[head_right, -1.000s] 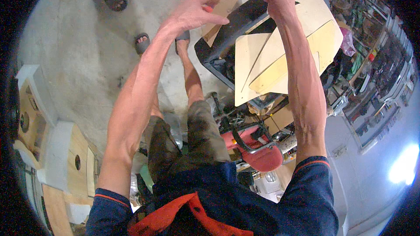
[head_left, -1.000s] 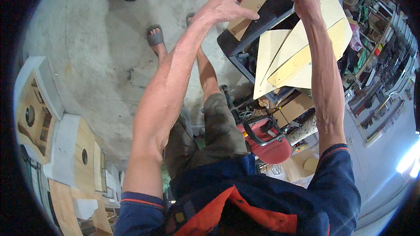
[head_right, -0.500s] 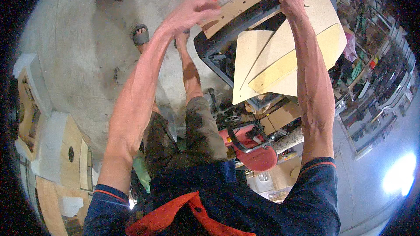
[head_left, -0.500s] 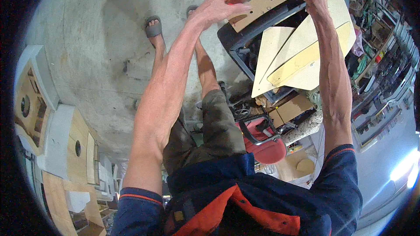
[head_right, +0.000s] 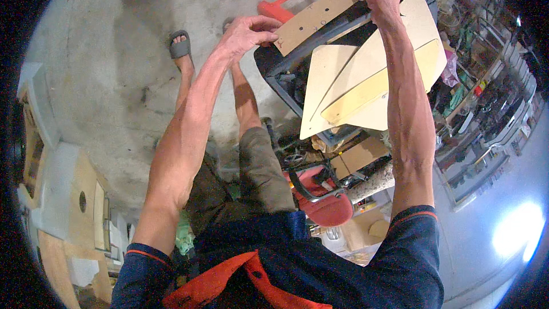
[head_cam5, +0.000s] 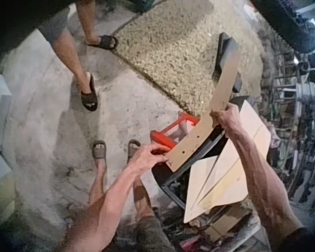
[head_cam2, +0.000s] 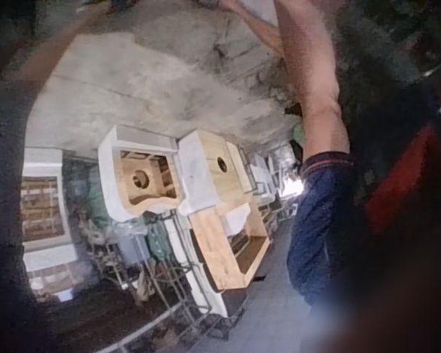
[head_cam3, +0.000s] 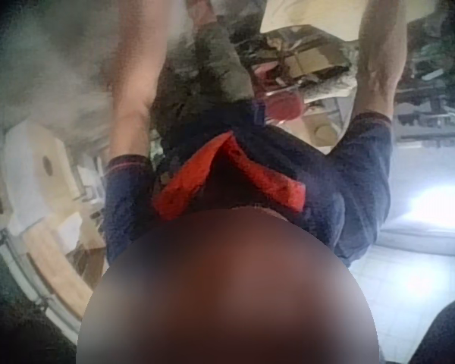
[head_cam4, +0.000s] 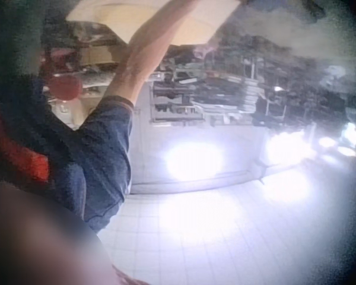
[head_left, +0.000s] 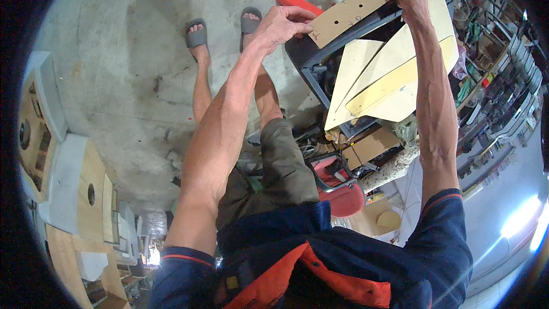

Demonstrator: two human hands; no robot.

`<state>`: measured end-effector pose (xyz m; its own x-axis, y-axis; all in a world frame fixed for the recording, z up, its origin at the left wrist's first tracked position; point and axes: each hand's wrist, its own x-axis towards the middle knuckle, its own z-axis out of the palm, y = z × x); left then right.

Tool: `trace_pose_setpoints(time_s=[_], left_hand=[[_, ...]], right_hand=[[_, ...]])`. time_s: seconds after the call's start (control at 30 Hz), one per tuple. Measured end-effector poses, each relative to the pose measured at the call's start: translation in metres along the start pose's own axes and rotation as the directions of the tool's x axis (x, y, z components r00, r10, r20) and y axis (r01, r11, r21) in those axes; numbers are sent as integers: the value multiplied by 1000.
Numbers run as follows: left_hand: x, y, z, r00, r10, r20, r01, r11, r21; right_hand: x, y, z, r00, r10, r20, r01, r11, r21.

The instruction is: The person measures a black plastic chair frame with a tape measure and marks it with a pen. They then handle several light-colored wooden templates, placing them on the chair frame and marking alignment points. The person works in a cluttered workshop with other furniture parts visible.

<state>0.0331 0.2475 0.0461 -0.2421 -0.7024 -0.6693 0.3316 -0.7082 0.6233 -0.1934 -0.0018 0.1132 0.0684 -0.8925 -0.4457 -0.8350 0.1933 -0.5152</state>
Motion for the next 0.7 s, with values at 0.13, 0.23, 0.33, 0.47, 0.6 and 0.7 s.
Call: trace_pose_setpoints(time_s=[0.13,0.23,0.33,0.47,0.6,0.7], left_hand=[[1,-1,1,998,30,-53,-33,998,-49],[2,0,1,996,17,-87,-27,992,-121],[5,2,-1,997,34,-70,-43,990,-131],[5,2,-6,999,23,-45,-29,990,-135],[2,3,-7,999,52,-8,-52,988,-148],[-4,9,-5,999,50,2,-49,990,-130]], right_hand=[[3,1,-7,997,43,57,-41,998,-39],[5,2,-6,998,30,51,-34,997,65],[5,-2,-2,1000,15,-16,-15,1000,2],[-4,-17,-2,992,123,20,-124,986,114],[-19,-33,2,997,77,-32,-70,980,187],[-24,-45,-2,985,171,9,-166,946,277]])
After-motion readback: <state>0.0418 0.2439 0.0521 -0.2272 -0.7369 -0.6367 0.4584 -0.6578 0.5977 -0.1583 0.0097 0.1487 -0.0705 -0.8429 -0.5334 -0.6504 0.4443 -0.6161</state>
